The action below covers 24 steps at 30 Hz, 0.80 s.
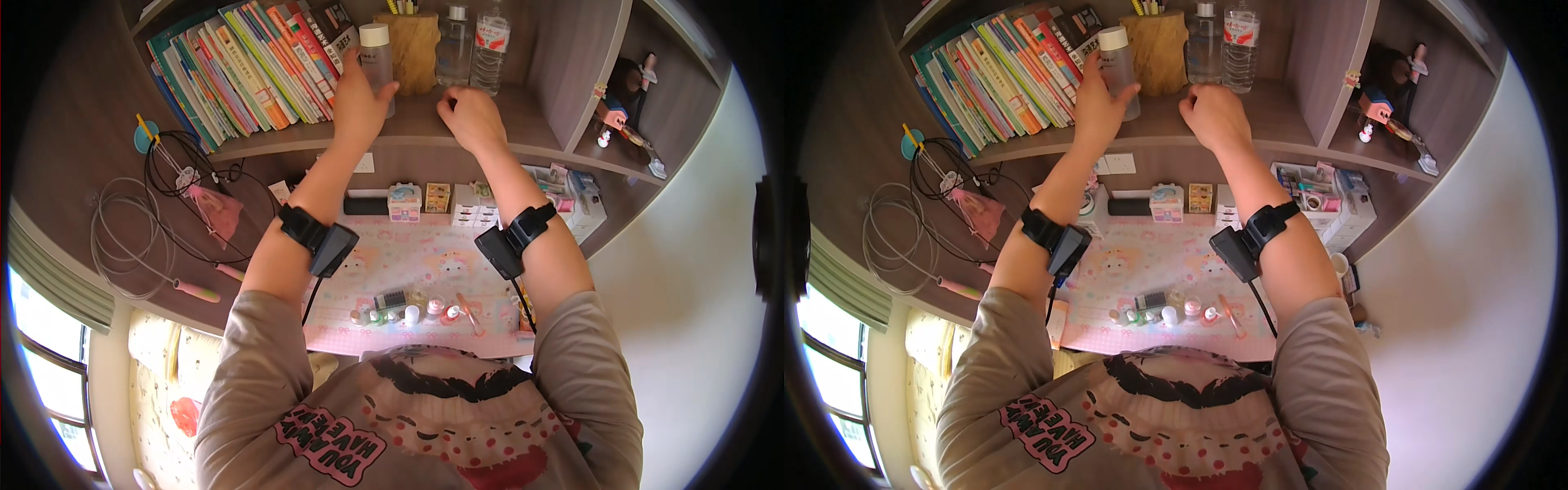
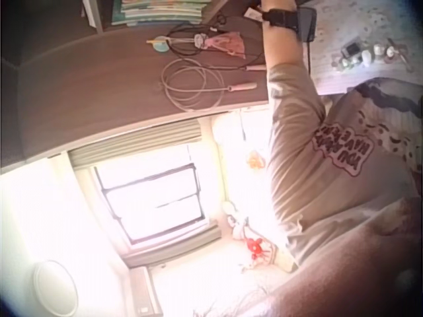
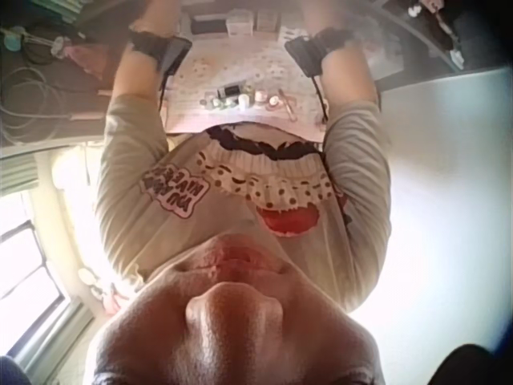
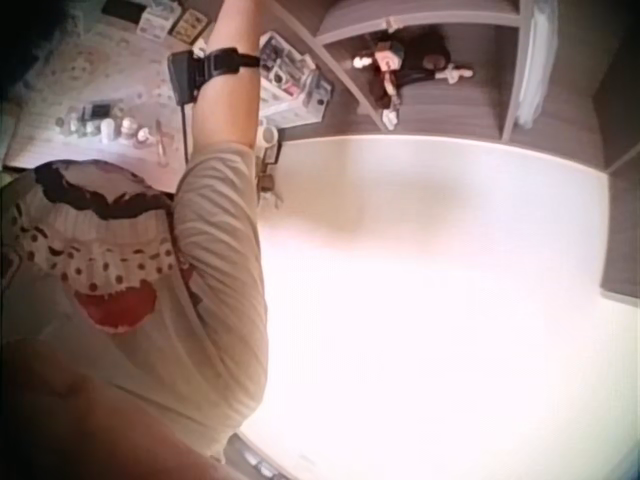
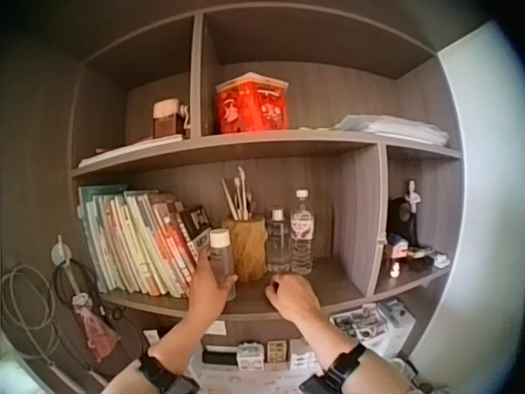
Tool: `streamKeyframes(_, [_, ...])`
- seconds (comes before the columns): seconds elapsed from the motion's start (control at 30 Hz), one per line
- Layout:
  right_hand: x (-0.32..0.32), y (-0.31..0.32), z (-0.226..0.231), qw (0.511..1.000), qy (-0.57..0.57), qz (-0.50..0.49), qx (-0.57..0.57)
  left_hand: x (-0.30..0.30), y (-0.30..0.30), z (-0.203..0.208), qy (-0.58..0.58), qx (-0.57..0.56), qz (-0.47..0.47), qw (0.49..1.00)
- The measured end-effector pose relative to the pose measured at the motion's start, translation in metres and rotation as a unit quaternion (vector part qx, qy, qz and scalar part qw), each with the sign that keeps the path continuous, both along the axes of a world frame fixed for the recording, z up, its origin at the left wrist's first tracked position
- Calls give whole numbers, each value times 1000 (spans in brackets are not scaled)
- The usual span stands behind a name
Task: Organizing various items including bottles, books, and accessories on a desk and shelf.
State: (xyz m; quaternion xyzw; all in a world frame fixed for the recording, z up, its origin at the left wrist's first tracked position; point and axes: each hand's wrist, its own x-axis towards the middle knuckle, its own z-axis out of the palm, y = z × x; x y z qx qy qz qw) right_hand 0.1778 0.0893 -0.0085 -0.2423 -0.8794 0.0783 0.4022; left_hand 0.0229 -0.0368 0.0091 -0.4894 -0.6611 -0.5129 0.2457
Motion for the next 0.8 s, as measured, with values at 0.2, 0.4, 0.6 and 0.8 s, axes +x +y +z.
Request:
streamKeyframes(0.2, [-2, -3, 0, 1000, -7, -12, -18, 8, -12, -18, -26, -83, 34, 996])
streamKeyframes(0.4, [-2, -3, 1, 1000, 7, -10, -8, 7, -7, -16, -4, -68, 81, 994])
streamKeyframes(0.6, [0, -3, -1, 1000, 3, -14, -2, 13, -2, -16, 53, -87, 133, 986])
streamKeyframes(0.8, [0, -3, -5, 1000, 1, -6, 8, 2, 6, -19, 77, -117, 169, 976])
